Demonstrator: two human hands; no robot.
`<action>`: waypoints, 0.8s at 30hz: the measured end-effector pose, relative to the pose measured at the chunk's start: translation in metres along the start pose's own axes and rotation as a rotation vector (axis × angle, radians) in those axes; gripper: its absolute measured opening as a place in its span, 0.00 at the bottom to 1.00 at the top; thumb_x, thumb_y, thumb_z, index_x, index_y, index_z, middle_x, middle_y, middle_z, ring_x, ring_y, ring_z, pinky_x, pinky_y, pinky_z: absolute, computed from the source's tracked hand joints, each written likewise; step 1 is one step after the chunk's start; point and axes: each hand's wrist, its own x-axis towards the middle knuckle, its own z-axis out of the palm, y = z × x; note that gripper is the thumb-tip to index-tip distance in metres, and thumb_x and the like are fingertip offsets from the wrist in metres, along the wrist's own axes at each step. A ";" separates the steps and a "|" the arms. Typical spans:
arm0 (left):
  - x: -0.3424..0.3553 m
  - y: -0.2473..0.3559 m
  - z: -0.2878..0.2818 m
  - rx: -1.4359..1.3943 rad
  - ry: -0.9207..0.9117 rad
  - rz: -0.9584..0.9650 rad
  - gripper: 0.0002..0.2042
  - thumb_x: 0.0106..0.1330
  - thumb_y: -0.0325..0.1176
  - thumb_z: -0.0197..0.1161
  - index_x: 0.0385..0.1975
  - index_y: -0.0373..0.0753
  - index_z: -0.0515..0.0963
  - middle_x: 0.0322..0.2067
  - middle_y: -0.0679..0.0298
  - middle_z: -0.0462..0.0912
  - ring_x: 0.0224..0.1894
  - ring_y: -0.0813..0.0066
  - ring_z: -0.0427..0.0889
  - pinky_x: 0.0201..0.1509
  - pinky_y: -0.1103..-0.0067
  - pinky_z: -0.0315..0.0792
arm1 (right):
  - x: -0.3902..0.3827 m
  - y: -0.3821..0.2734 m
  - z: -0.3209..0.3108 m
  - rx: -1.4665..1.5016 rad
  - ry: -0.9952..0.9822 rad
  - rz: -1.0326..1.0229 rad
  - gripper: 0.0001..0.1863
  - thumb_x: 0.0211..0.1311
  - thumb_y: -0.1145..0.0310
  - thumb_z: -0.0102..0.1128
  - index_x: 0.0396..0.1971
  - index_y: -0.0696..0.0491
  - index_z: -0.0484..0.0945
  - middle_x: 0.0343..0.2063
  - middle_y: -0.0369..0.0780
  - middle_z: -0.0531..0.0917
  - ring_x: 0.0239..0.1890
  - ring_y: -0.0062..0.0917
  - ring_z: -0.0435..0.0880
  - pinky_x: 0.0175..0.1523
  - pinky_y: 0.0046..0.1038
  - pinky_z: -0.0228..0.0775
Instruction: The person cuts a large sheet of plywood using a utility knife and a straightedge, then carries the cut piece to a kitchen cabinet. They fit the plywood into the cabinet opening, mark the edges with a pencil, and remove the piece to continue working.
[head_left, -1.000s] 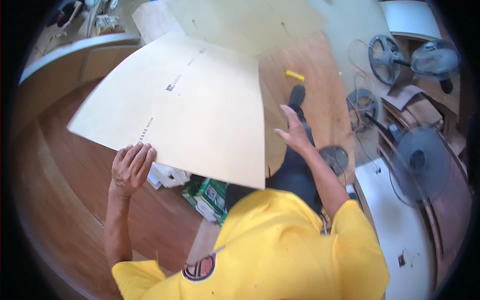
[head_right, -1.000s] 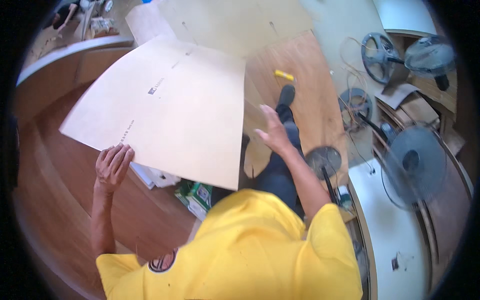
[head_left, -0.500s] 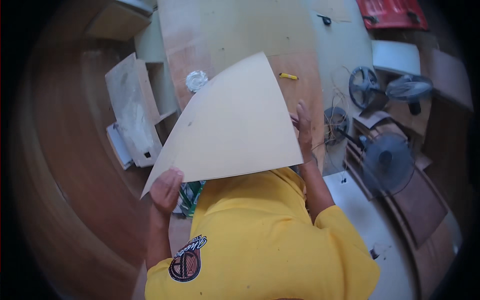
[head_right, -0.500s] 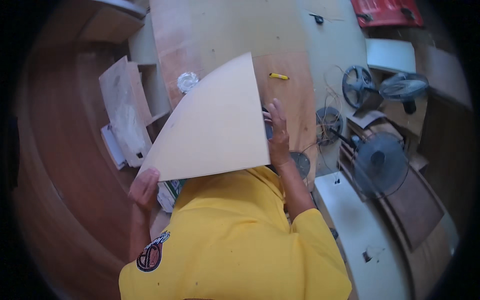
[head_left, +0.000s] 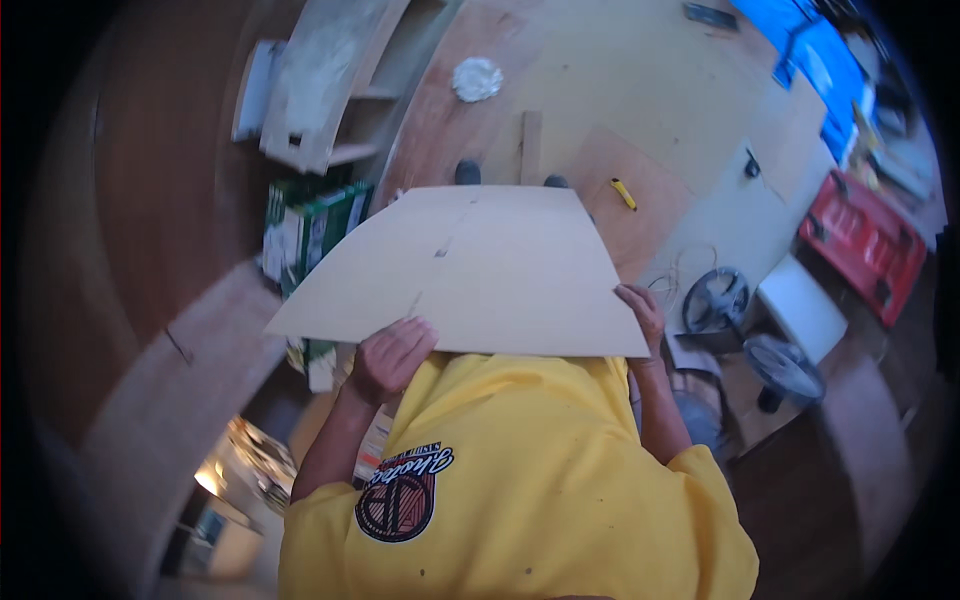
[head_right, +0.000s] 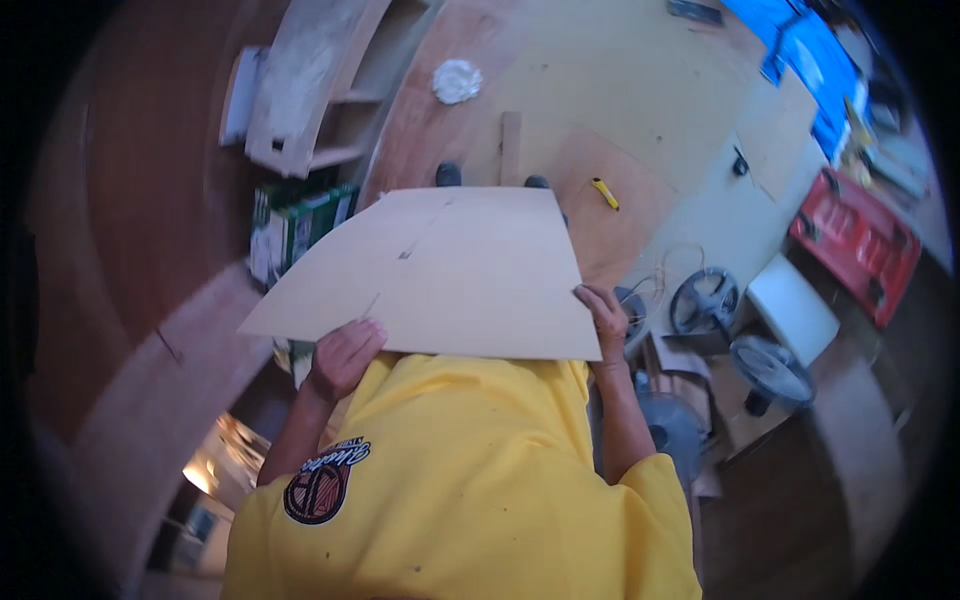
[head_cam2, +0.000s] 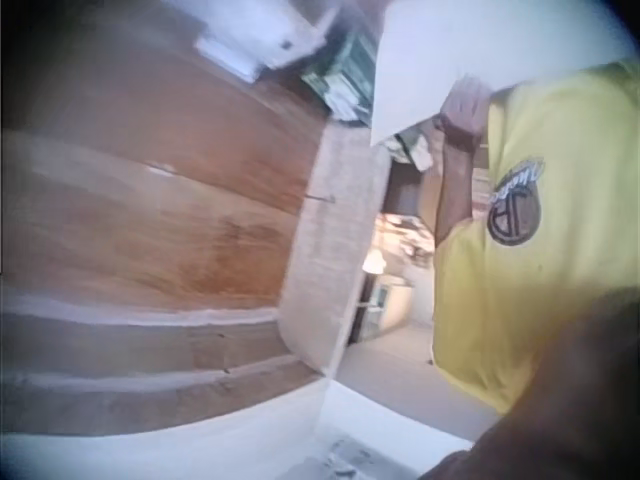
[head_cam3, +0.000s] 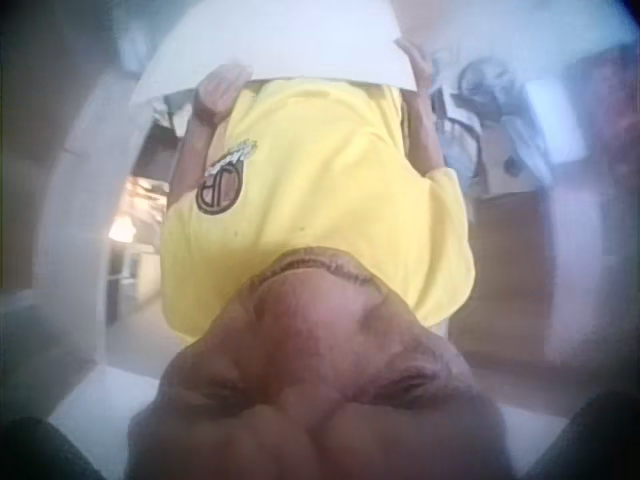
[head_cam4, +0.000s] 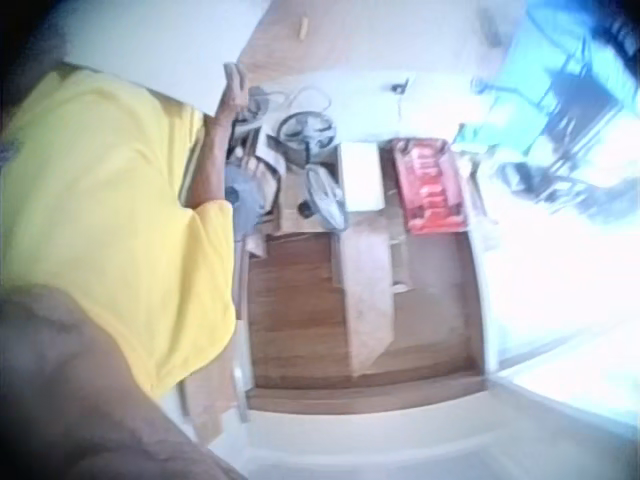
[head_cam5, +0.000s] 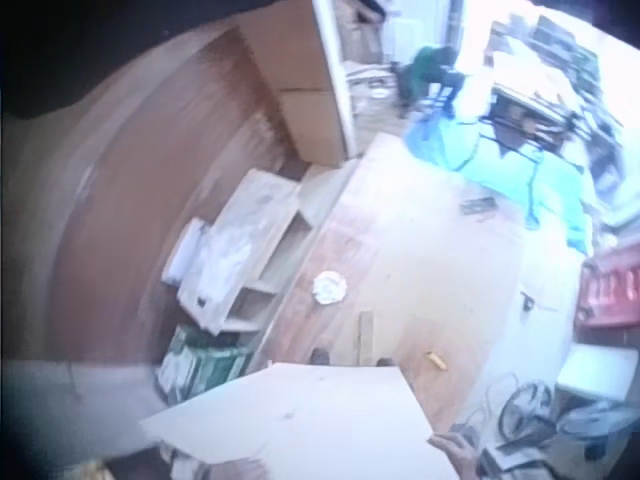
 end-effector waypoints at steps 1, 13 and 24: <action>-0.008 0.008 0.008 -0.002 0.042 -0.077 0.12 0.53 0.21 0.60 0.39 0.30 0.80 0.39 0.53 0.82 0.43 0.57 0.84 0.49 0.67 0.80 | 0.003 -0.003 -0.007 -0.047 -0.006 -0.007 0.15 0.50 0.76 0.63 0.41 0.55 0.82 0.40 0.45 0.83 0.43 0.36 0.84 0.48 0.31 0.77; -0.118 0.087 0.066 0.021 0.463 -0.550 0.09 0.56 0.20 0.61 0.37 0.32 0.81 0.38 0.56 0.84 0.44 0.59 0.84 0.47 0.68 0.79 | 0.089 -0.086 -0.029 -0.203 -0.500 -0.527 0.11 0.57 0.79 0.58 0.40 0.56 0.83 0.38 0.45 0.84 0.39 0.36 0.86 0.44 0.30 0.78; -0.191 0.085 0.071 -0.141 0.420 -0.568 0.14 0.58 0.29 0.61 0.43 0.35 0.80 0.43 0.57 0.82 0.47 0.63 0.82 0.53 0.71 0.77 | 0.059 -0.100 0.023 -0.346 -0.660 -0.344 0.09 0.50 0.82 0.64 0.33 0.57 0.80 0.35 0.43 0.84 0.39 0.35 0.85 0.45 0.29 0.76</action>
